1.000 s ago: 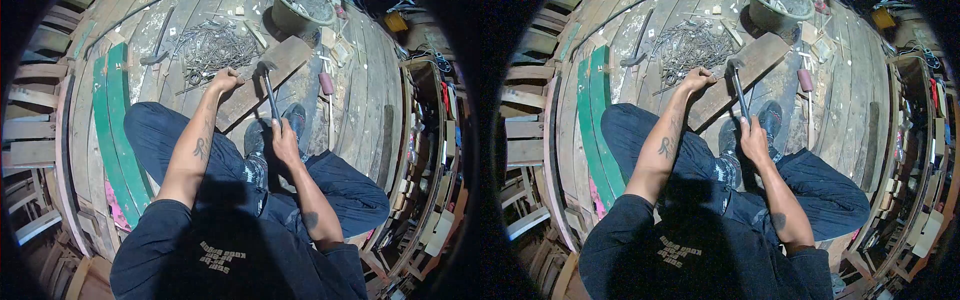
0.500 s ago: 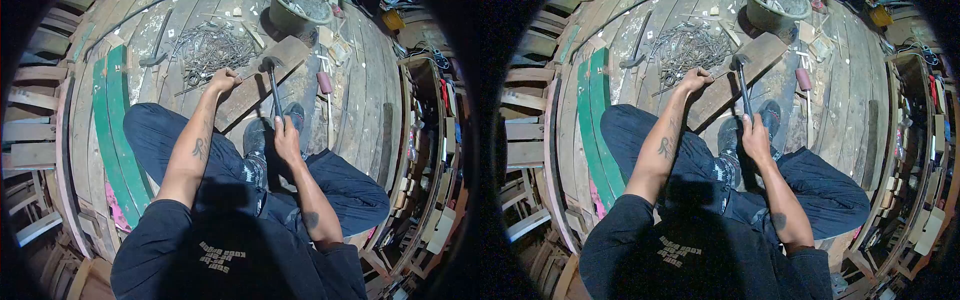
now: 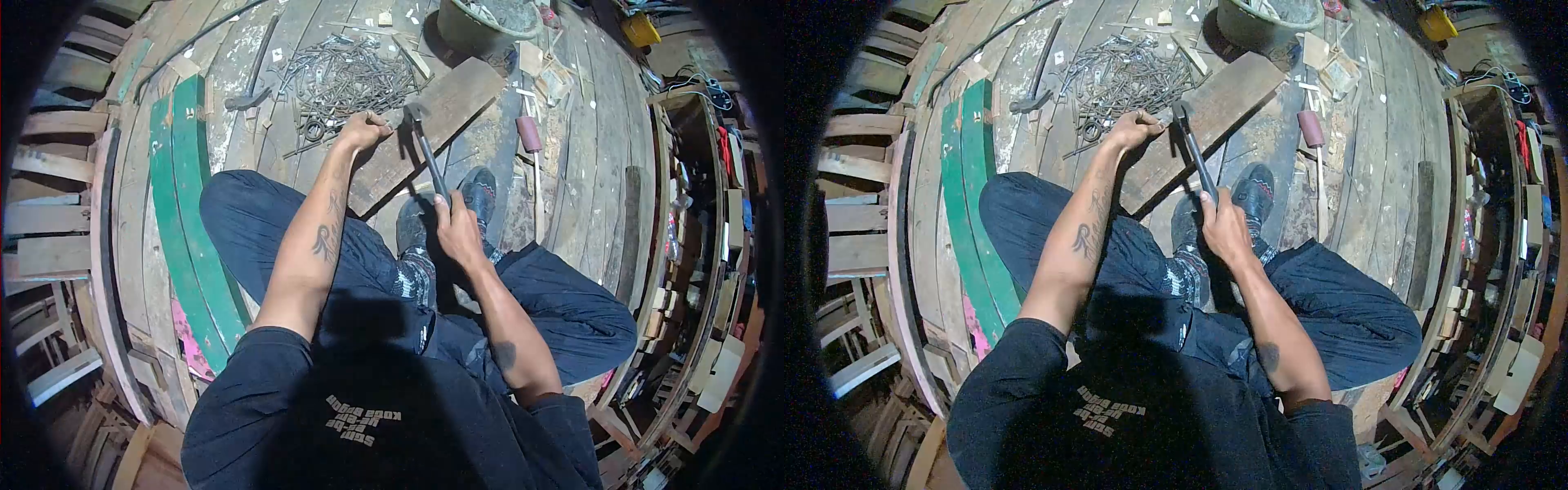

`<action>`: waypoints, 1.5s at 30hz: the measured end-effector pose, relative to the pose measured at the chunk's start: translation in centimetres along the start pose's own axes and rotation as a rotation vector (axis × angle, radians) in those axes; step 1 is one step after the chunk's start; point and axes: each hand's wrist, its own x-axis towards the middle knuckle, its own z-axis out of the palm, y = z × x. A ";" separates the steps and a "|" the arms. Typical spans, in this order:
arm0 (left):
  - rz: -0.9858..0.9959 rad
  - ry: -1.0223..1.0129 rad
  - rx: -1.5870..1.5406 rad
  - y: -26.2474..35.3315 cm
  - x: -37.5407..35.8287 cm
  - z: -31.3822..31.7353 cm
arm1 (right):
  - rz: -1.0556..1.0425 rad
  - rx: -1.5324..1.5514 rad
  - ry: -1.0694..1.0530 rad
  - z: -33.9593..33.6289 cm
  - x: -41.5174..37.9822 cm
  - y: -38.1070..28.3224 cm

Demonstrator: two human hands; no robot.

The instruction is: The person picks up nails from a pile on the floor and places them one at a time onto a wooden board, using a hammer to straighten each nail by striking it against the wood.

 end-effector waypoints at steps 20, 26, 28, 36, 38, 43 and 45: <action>0.048 0.020 0.094 -2.0 1.0 0.9 | -0.025 0.043 0.016 -1.0 -0.5 -1.7; 0.091 0.085 0.123 -0.9 -0.7 1.0 | 0.000 0.010 -0.005 -0.5 -0.7 -1.5; 0.107 0.103 0.137 -0.8 -1.1 1.2 | 0.068 -0.028 -0.038 -0.5 -0.6 -1.5; 0.092 0.125 0.162 -0.4 -1.4 1.2 | 0.120 0.002 -0.053 -1.1 -0.4 -2.0; 0.090 0.119 0.162 -0.3 -1.5 1.2 | 0.076 0.021 -0.006 -1.1 -0.3 -1.9; 0.239 0.221 0.271 -0.4 -2.4 1.7 | 0.092 0.030 -0.013 -1.1 -0.2 -1.6; 0.346 0.265 0.358 0.6 -3.8 1.9 | 0.121 0.023 -0.035 -1.1 -0.3 -1.3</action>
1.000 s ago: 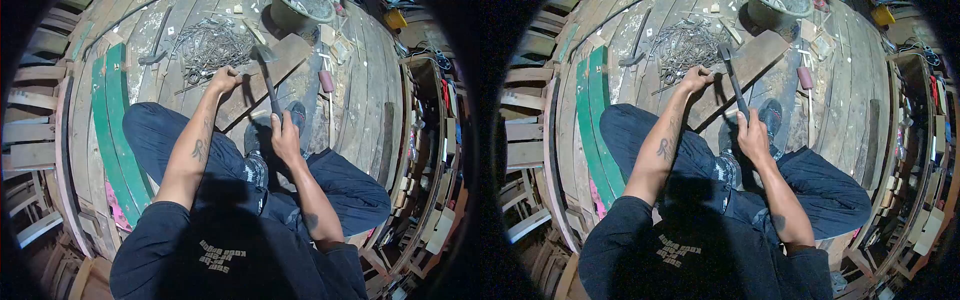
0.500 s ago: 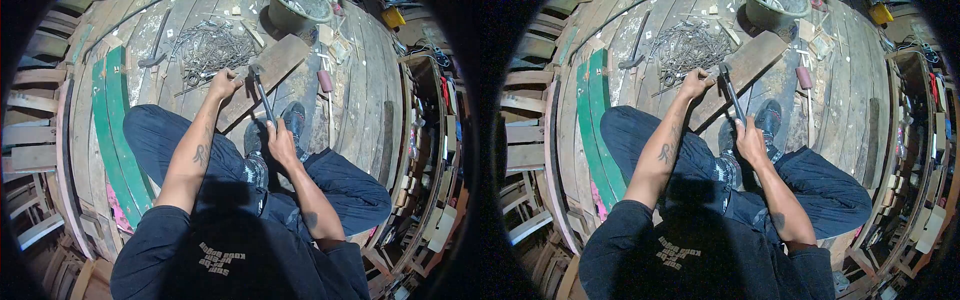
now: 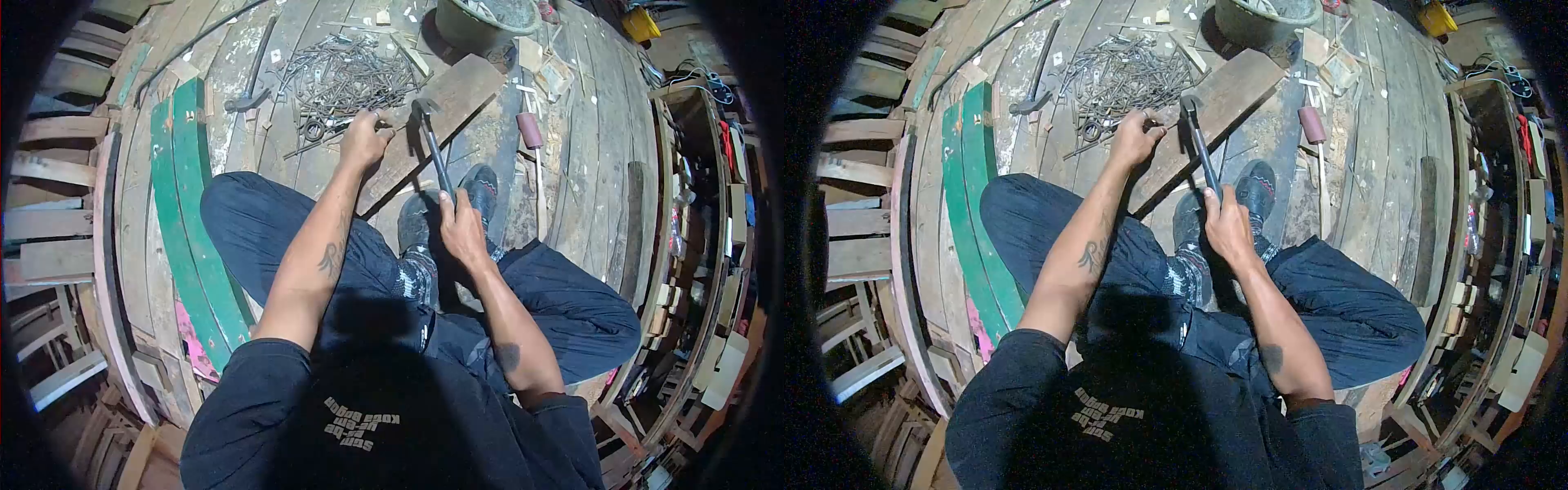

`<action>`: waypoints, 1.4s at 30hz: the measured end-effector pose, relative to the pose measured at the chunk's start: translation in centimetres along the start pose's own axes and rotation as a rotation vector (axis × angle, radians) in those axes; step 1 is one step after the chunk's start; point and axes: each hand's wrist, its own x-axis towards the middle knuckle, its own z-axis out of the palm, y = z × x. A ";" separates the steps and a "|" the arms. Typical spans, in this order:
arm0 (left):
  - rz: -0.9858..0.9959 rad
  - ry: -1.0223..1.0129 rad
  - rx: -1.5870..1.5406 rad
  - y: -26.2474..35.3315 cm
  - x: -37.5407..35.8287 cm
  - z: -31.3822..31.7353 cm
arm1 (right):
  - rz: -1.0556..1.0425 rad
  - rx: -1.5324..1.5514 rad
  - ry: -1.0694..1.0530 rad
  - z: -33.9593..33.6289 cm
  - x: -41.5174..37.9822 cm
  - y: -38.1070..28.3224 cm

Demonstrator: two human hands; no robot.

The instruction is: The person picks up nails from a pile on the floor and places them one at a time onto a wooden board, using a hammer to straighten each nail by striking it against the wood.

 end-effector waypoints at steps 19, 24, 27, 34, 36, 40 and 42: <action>0.249 0.210 0.253 0.4 -0.7 1.2 | 0.000 0.073 0.057 -0.8 0.2 -0.1; 0.205 0.208 0.344 0.8 -0.7 1.3 | 0.001 0.055 0.064 -0.7 0.2 -0.1; 0.250 0.262 0.358 0.8 -1.0 1.6 | -0.013 0.030 0.065 -0.5 0.1 -0.3; 0.218 0.204 0.278 0.2 -1.3 2.0 | -0.044 0.043 -0.003 -0.1 0.2 -0.2; 0.263 0.246 0.243 0.0 -1.2 2.0 | -0.048 0.036 -0.004 -0.1 0.2 -0.3; 0.297 0.264 0.150 0.0 -1.4 2.1 | -0.081 0.032 0.011 0.2 0.4 0.0; 0.283 0.245 0.133 0.2 -1.5 2.0 | -0.071 0.015 0.000 0.6 0.7 0.4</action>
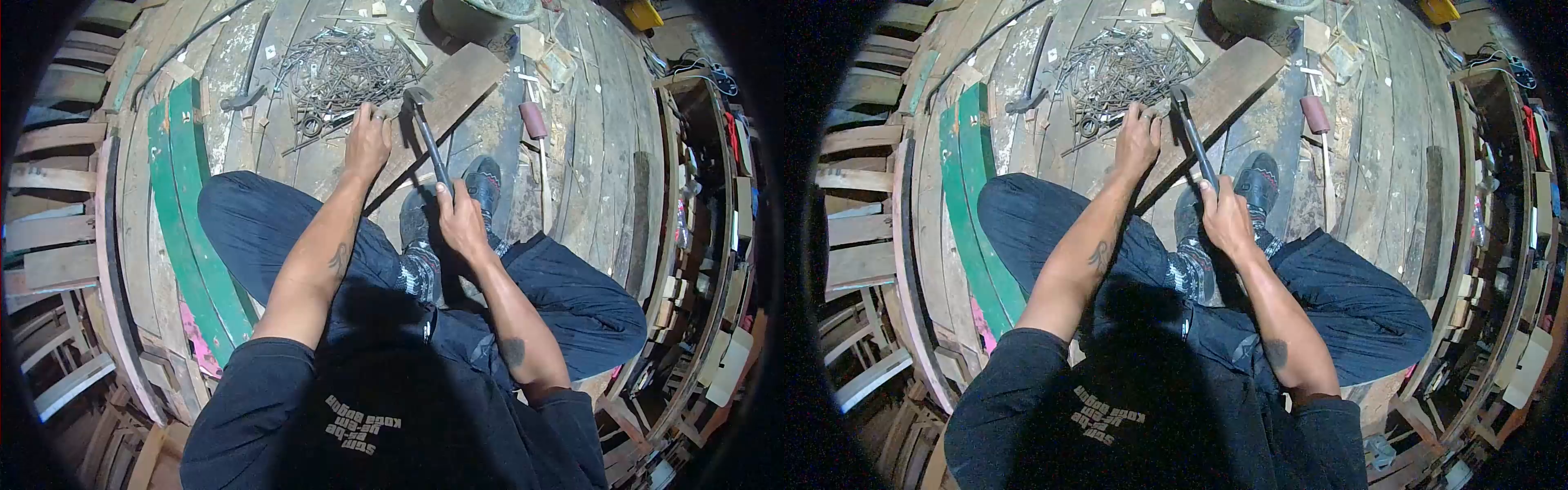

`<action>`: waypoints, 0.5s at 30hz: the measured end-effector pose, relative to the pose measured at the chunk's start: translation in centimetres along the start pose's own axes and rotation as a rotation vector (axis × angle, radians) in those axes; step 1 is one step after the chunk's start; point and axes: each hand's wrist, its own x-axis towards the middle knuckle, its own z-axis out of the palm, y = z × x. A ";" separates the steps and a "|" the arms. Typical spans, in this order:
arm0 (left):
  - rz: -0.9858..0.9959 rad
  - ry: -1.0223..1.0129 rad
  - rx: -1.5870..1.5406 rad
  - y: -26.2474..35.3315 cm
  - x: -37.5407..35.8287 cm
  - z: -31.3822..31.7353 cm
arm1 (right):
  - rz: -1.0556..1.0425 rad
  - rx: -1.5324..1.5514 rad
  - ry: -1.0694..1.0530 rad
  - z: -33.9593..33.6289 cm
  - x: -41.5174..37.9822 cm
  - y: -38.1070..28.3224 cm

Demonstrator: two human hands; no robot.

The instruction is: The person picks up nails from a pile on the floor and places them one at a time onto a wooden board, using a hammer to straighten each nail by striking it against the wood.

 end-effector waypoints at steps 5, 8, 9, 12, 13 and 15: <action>-0.015 -0.003 -0.034 0.1 0.1 -0.2 | 0.022 -0.012 -0.020 -0.3 0.4 -0.4; 0.006 0.012 -0.047 -0.1 0.2 0.0 | -0.018 0.019 0.034 -0.5 0.3 -0.9; 0.007 0.008 -0.052 -0.1 0.1 -0.1 | -0.015 0.020 0.029 -0.5 0.3 -1.2; 0.009 0.014 -0.042 -0.1 0.1 0.0 | -0.113 0.069 0.090 -1.0 0.2 -2.3; 0.004 0.013 -0.049 -0.1 0.1 0.0 | -0.109 0.070 0.091 -0.8 0.2 -2.2; 0.023 0.019 -0.059 0.0 0.1 0.0 | -0.031 -0.014 0.018 -0.3 0.3 -1.7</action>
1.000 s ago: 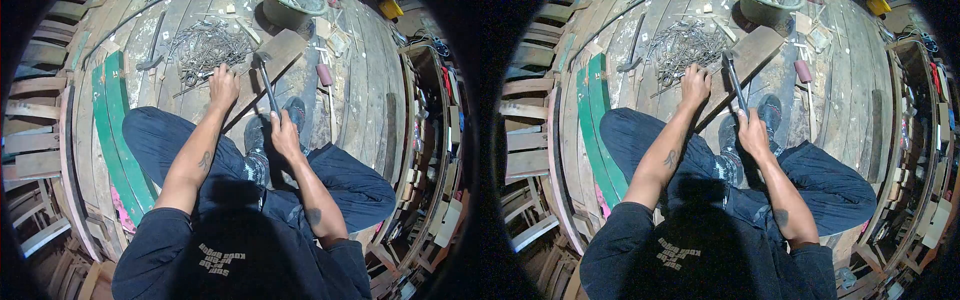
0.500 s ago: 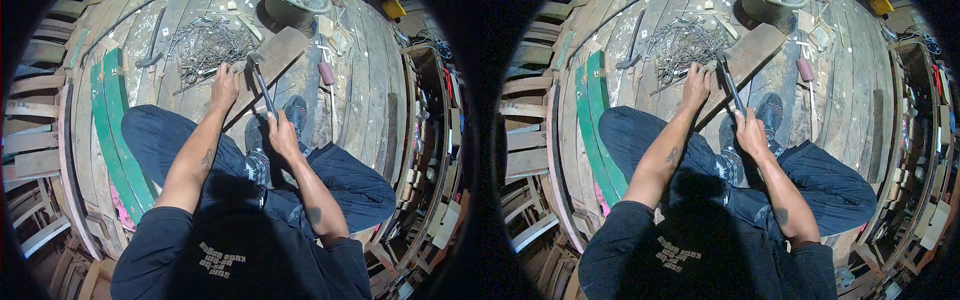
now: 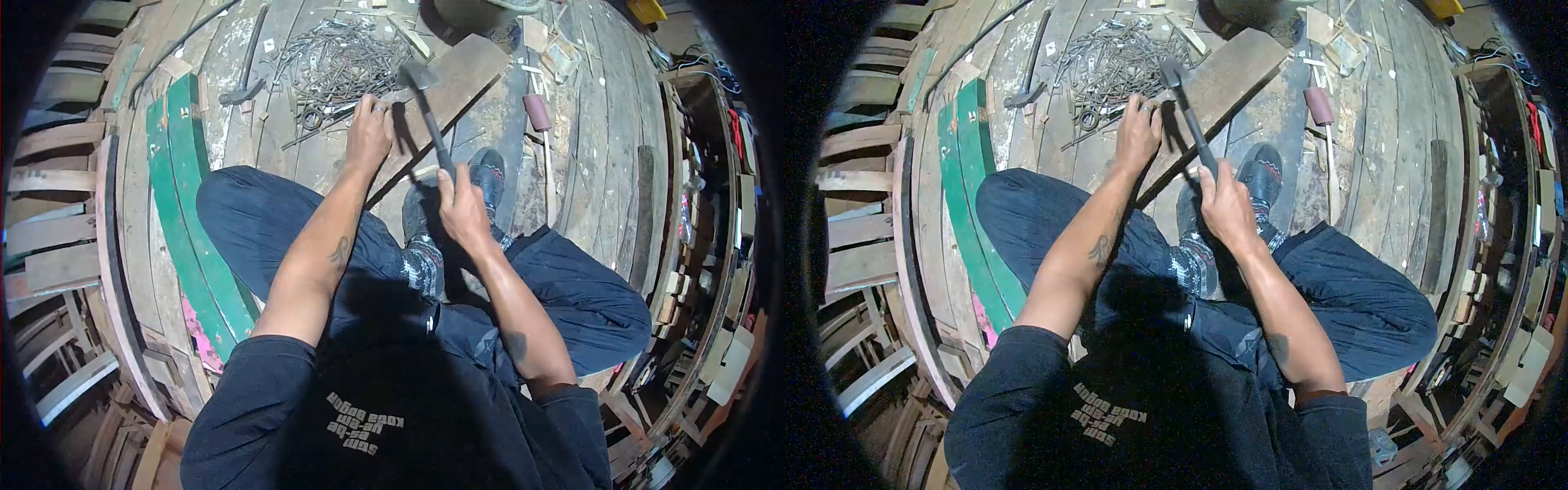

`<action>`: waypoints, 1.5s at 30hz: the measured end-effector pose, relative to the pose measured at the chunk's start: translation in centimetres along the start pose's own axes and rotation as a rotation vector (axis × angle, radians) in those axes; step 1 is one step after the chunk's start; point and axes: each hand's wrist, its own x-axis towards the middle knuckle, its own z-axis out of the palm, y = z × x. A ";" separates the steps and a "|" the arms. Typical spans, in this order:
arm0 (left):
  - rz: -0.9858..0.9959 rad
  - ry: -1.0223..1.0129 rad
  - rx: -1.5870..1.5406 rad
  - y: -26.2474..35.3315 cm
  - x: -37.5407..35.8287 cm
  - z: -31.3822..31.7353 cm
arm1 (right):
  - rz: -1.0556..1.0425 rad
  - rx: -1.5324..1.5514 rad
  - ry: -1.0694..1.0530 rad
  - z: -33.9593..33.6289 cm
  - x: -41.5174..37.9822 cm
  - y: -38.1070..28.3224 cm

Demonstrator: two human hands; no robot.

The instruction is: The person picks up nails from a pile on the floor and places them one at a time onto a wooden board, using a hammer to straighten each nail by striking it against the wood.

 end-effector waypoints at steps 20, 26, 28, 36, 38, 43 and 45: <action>0.091 -0.083 0.142 0.3 0.0 0.1 | 0.043 0.076 0.085 -0.4 0.4 2.1; 0.106 -0.010 0.069 1.5 1.3 -0.2 | 0.090 0.136 0.209 -0.5 1.4 3.8; 0.278 -0.128 0.096 2.3 1.6 0.0 | 0.109 0.128 0.236 -1.0 1.5 3.6; 0.169 -0.271 0.270 4.1 1.6 1.5 | 0.084 0.199 0.370 -0.6 2.3 6.3; 0.155 -0.253 0.289 4.0 1.6 1.7 | 0.161 0.215 0.324 -1.1 2.0 5.5; -0.007 -0.152 -0.265 4.7 4.4 -0.2 | 0.177 0.289 0.271 -1.7 1.6 4.2; -0.127 -0.159 -0.339 5.2 5.1 -1.8 | 0.158 0.284 0.273 -1.5 1.7 4.6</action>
